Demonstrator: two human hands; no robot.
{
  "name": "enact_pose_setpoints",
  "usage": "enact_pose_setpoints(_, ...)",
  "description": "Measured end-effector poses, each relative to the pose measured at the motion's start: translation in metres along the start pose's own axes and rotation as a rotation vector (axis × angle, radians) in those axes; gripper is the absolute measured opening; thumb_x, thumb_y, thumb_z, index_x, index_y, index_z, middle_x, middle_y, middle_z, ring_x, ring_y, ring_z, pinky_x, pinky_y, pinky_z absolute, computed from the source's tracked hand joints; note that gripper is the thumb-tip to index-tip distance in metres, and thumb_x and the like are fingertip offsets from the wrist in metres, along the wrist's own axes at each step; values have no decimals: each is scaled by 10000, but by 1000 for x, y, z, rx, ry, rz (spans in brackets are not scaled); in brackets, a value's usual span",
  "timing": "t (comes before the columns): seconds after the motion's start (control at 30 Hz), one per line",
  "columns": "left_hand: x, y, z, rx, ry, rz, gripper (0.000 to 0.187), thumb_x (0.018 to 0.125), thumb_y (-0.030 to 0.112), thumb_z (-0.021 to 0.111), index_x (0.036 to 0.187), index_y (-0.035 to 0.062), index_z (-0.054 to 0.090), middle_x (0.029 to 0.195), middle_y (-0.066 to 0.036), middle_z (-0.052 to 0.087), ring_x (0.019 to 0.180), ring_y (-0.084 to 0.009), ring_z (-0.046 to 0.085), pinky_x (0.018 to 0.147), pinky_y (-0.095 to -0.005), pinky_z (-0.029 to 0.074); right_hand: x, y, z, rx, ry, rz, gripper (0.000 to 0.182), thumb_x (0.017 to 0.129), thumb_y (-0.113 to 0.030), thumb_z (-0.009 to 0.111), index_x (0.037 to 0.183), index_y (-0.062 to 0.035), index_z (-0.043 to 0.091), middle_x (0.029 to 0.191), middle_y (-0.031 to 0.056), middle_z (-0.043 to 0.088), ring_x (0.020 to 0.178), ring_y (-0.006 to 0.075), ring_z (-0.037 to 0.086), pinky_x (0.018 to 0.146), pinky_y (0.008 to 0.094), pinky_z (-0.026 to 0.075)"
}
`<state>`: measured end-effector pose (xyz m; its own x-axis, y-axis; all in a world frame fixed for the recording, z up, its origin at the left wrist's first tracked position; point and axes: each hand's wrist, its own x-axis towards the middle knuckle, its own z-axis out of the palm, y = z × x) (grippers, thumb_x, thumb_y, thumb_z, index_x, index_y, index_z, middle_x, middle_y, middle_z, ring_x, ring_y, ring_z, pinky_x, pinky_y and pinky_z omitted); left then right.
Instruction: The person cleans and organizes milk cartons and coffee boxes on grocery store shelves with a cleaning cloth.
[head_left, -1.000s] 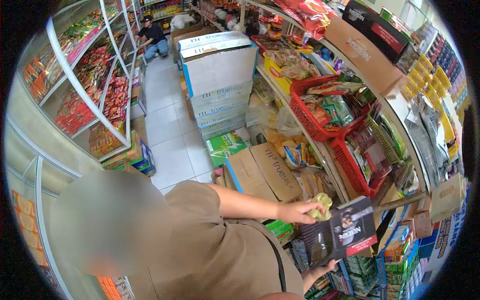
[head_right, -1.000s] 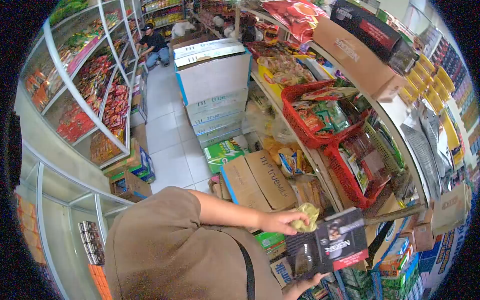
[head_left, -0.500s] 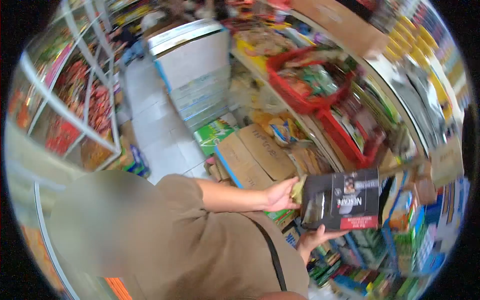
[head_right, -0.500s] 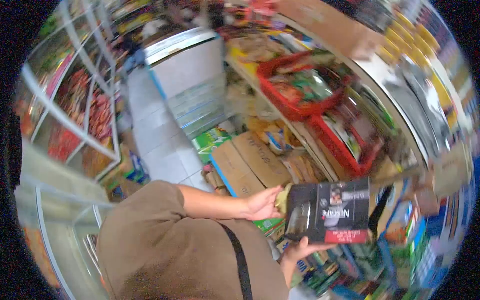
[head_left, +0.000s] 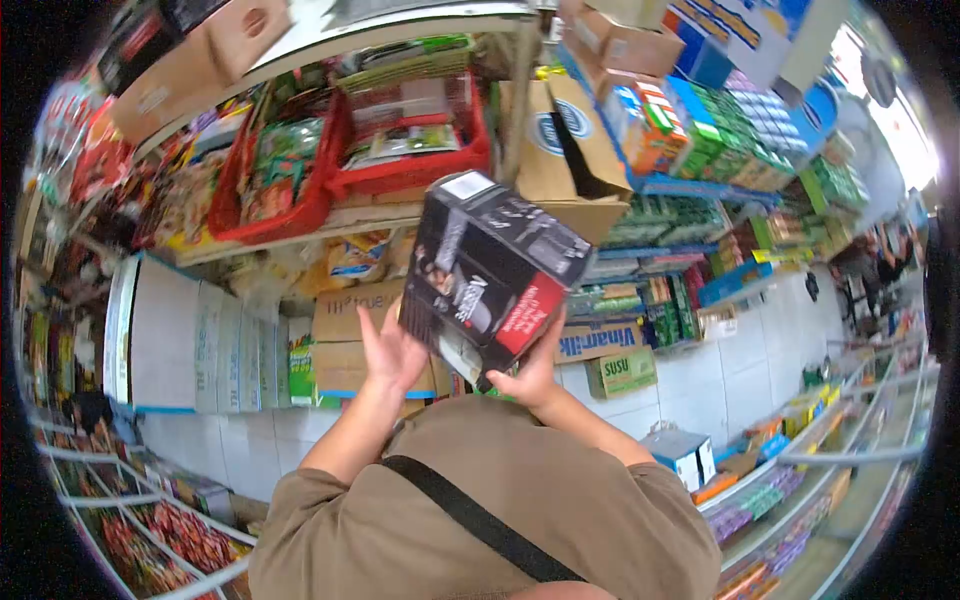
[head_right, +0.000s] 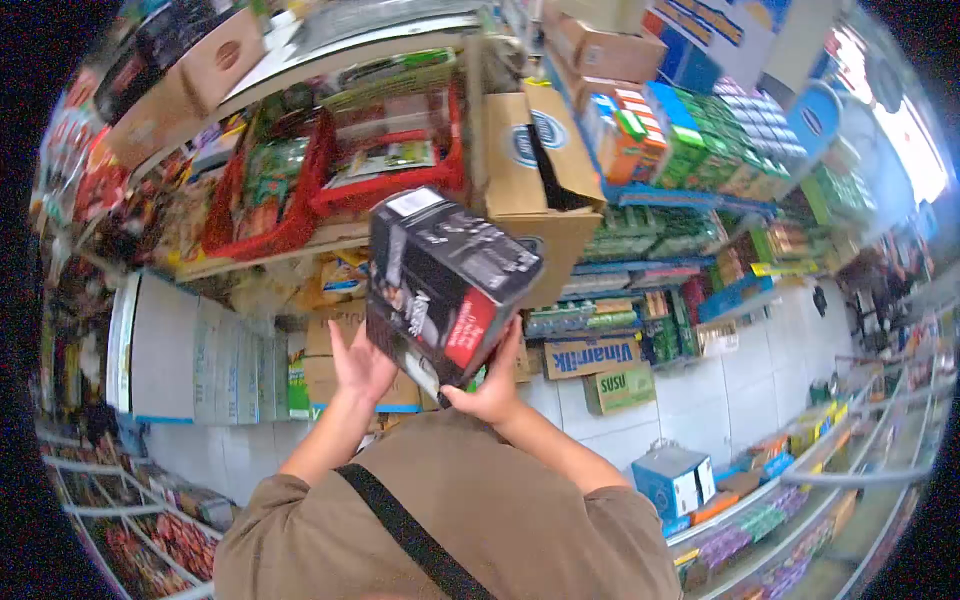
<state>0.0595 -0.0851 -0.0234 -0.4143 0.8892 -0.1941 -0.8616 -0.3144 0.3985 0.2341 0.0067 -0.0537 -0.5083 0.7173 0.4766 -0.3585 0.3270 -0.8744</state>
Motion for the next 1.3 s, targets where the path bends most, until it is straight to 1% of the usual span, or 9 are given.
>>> enact_pose_setpoints(0.2,-16,-48,-17,-260,-51,-515,946,699,792,357,1323,81,357,1342,-89,396,1225,-264,362,1041,-446,251,14,-14,-20,-155,-9,39,1274,586,-379,782,1385,-35,-149,1449,201,39,1343,290,102,1077,386,127)
enact_pose_setpoints(0.47,-3,-30,34,-30,74,-181,745,841,659,269,1360,127,323,1389,-95,337,1258,-308,332,1055,-467,227,26,-53,-46,174,0,125,1222,606,-494,708,1401,-14,-87,1470,163,36,1360,240,74,1082,339,71)
enact_pose_setpoints(0.6,12,-21,-3,180,-361,-245,742,852,648,265,1350,102,330,1379,-122,338,1245,-307,340,1030,-473,275,28,-51,-66,376,-77,208,1088,674,-443,649,1417,-37,-35,1474,122,69,1352,207,110,1082,331,95)
enact_pose_setpoints(0.7,23,-20,4,22,-43,-232,754,850,655,269,1337,84,337,1325,-130,396,1204,-292,391,1008,-470,313,18,-51,-73,606,-202,433,1082,668,-459,644,1420,-41,-13,1471,122,88,1345,209,135,1081,339,123)
enact_pose_setpoints(0.77,49,-13,-11,201,-324,-120,759,834,680,275,1099,16,531,740,-121,634,576,-198,618,549,-326,541,9,-45,-70,647,-274,471,1106,642,-476,659,1423,-56,-1,1465,118,118,1335,212,174,1078,354,152)
enact_pose_setpoints(0.87,50,-21,41,252,135,18,791,817,700,277,1024,-9,558,555,-112,593,346,-165,525,332,-272,465,2,-42,-70,655,-260,503,1141,620,-499,677,1424,-63,-4,1468,116,108,1338,211,168,1080,354,144)
enact_pose_setpoints(0.93,47,-19,53,280,63,-26,798,812,704,283,1040,-13,551,548,-120,591,321,-171,512,295,-280,445,4,-48,-71,670,-257,531,1168,606,-515,689,1424,-66,-14,1470,115,95,1341,210,154,1081,353,137)
enact_pose_setpoints(1.0,55,-18,48,221,-195,-171,801,804,699,325,1148,-4,496,938,-155,568,759,-251,550,655,-383,461,4,-47,-71,637,-264,450,1198,594,-524,706,1422,-68,-29,1472,113,87,1346,207,136,1082,352,130)
enact_pose_setpoints(1.3,37,-63,28,269,-10,-273,515,853,556,414,952,66,535,889,-104,600,747,-216,606,648,-358,519,-13,-42,-76,676,-191,456,1188,626,-612,671,1420,-88,-42,1476,103,85,1352,205,125,1084,358,145)
